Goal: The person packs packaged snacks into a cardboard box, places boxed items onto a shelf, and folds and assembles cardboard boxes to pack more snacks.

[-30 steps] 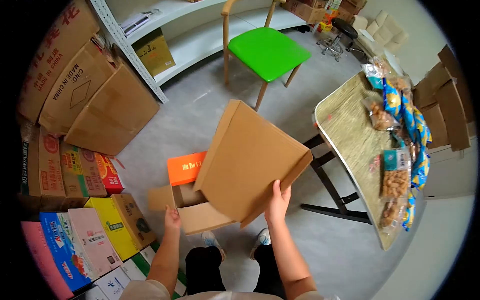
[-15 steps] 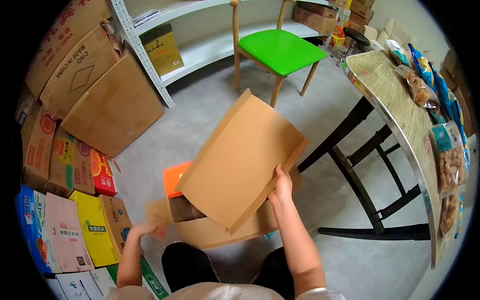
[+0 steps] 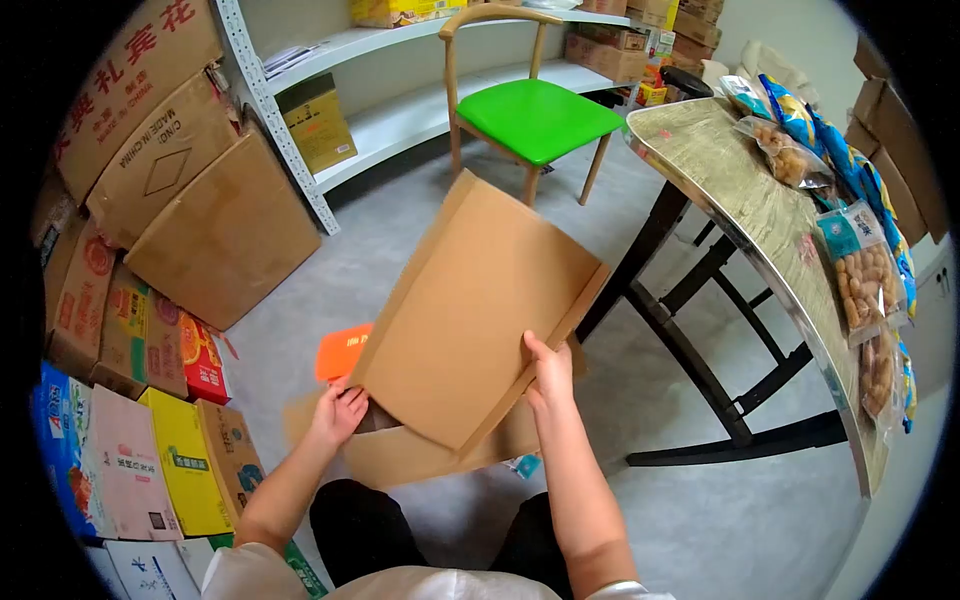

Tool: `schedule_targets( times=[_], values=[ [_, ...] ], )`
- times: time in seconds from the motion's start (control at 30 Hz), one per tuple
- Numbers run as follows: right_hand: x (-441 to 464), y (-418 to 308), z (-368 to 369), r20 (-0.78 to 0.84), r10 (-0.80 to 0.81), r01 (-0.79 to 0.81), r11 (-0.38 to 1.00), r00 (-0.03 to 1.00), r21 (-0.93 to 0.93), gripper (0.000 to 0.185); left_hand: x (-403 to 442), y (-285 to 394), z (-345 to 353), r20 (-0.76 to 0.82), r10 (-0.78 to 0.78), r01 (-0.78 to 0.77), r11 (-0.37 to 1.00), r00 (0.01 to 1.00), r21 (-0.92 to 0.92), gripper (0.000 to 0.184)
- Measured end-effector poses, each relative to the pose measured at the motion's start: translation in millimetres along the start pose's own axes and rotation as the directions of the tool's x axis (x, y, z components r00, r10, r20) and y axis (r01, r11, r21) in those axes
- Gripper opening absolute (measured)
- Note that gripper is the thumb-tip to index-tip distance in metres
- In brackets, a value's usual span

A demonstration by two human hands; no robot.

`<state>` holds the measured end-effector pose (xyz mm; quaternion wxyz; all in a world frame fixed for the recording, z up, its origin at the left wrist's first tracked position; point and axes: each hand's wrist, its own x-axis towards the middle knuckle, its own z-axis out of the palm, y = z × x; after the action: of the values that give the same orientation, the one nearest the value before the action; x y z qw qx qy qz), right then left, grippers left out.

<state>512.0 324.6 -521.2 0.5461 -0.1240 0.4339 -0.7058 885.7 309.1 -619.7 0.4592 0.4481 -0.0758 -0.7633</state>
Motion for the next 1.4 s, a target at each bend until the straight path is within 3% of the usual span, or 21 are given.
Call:
schedule_targets(
  times=[0.07, 0.17, 0.2, 0.23, 0.27, 0.4, 0.53, 0.6, 0.67, 0.73, 0.77, 0.83, 0.87, 0.93, 0.97, 1.03, 1.13, 1.2, 1.23, 1.27, 1.4],
  values=[
    [-11.3, -13.4, 11.2, 0.064, -0.135, 0.141, 0.984, 0.989, -0.109, 0.041, -7.9, 8.5, 14.0, 0.097, 0.118, -0.119, 0.993, 0.988, 0.000, 0.032],
    [-30.2, -34.8, 31.5, 0.137, -0.280, 0.305, 0.929, 0.950, -0.209, 0.036, 15.6, 27.1, 17.9, 0.209, 0.303, -0.367, 0.806, 0.930, 0.464, 0.019],
    [-32.7, -37.2, 34.9, 0.173, -0.338, 0.371, 0.903, 0.925, -0.218, 0.035, 12.6, 31.1, 23.3, 0.206, 0.311, -0.372, 0.806, 0.928, 0.460, 0.019],
    [-33.1, -37.8, 35.5, 0.185, -0.381, 0.420, 0.861, 0.906, -0.287, 0.033, 3.0, 33.4, 35.4, 0.325, 0.387, -0.410, 0.162, 0.863, 0.897, 0.021],
    [-33.6, -38.1, 34.9, 0.186, -0.380, 0.420, 0.861, 0.906, -0.287, 0.033, -5.7, 33.2, 44.7, 0.464, 0.343, -0.203, -0.581, 0.817, 0.788, 0.024],
    [-39.0, -43.8, 34.8, 0.280, -0.396, 0.482, 0.779, 0.874, -0.402, 0.031, 0.8, 26.4, 27.4, 0.714, 0.406, -0.083, -0.836, 0.570, 0.542, 0.055],
    [-46.8, -50.9, 29.5, 0.254, -0.352, 0.423, 0.845, 0.901, -0.327, 0.034, 37.1, 58.1, 13.4, 0.669, 0.349, -0.025, -0.876, 0.656, 0.482, 0.066],
    [-48.6, -55.1, 22.4, 0.193, -0.373, 0.416, 0.864, 0.907, -0.282, 0.051, 36.7, 81.5, 30.5, 0.443, 0.226, -0.073, -0.822, 0.868, 0.564, 0.062],
    [-44.6, -57.6, 16.2, 0.193, -0.425, 0.460, 0.865, 0.884, -0.199, 0.057, 45.3, 109.2, 26.3, 0.570, 0.221, -0.175, -0.811, 0.791, 0.558, 0.059],
    [-43.3, -60.1, 17.1, 0.189, -0.443, 0.474, 0.864, 0.876, -0.170, 0.054, 43.4, 147.8, 44.6, 0.470, 0.061, -0.355, -0.571, 0.881, 0.740, 0.050],
    [-42.1, -60.3, 16.8, 0.187, -0.453, 0.485, 0.850, 0.872, -0.204, 0.054, 46.7, 160.7, 43.6, 0.471, 0.069, -0.353, -0.571, 0.879, 0.741, 0.050],
    [-36.2, -57.5, 11.7, 0.227, -0.481, 0.530, 0.797, 0.847, -0.289, 0.052, 54.6, 175.8, 39.3, 0.340, 0.182, -0.305, -0.195, 0.923, 0.932, 0.039],
    [-31.2, -51.6, 9.9, 0.226, -0.482, 0.531, 0.797, 0.847, -0.290, 0.052, 58.6, 172.1, 35.2, 0.342, 0.181, -0.307, -0.195, 0.922, 0.932, 0.039],
    [-27.5, -37.9, 17.5, 0.280, -0.489, 0.562, 0.753, 0.826, -0.343, 0.048, 67.2, 155.5, 20.9, 0.278, 0.657, -0.137, -0.259, 0.701, 0.956, 0.032],
    [-32.2, -29.0, 26.0, 0.211, -0.464, 0.510, 0.765, 0.860, -0.393, 0.044, 82.3, 144.1, 4.6, 0.283, 0.654, -0.140, -0.263, 0.702, 0.955, 0.032],
    [-31.1, -6.8, 35.9, 0.187, -0.426, 0.465, 0.811, 0.885, -0.354, 0.039, 116.4, 120.1, -34.9, 0.101, 0.866, 0.218, -0.234, 0.490, 0.947, 0.036],
    [-25.2, 20.2, 39.4, 0.304, -0.448, 0.541, 0.693, 0.841, -0.476, 0.034, 101.6, 81.1, -14.2, 0.146, 0.918, 0.259, -0.252, 0.368, 0.933, 0.038],
    [-35.0, 20.9, 52.6, 0.401, -0.473, 0.618, 0.539, 0.784, -0.573, 0.024, 86.1, 59.0, -9.3, 0.516, 0.611, -0.033, -0.626, 0.601, 0.779, 0.047],
    [-34.4, 23.6, 50.0, 0.454, -0.478, 0.655, 0.466, 0.752, -0.596, 0.023, 63.6, 46.8, 11.2, 0.589, 0.450, -0.187, -0.666, 0.671, 0.722, 0.056],
    [-33.8, 27.7, 46.5, 0.505, -0.478, 0.688, 0.390, 0.719, -0.612, 0.022, 37.4, 36.8, 35.6, 0.652, 0.273, -0.343, -0.674, 0.707, 0.654, 0.066],
    [-33.5, 36.6, 40.7, 0.509, -0.481, 0.688, 0.342, 0.714, -0.640, 0.024, 1.1, 19.0, 55.5, 0.751, 0.043, -0.450, -0.778, 0.659, 0.439, 0.084]
  ],
)
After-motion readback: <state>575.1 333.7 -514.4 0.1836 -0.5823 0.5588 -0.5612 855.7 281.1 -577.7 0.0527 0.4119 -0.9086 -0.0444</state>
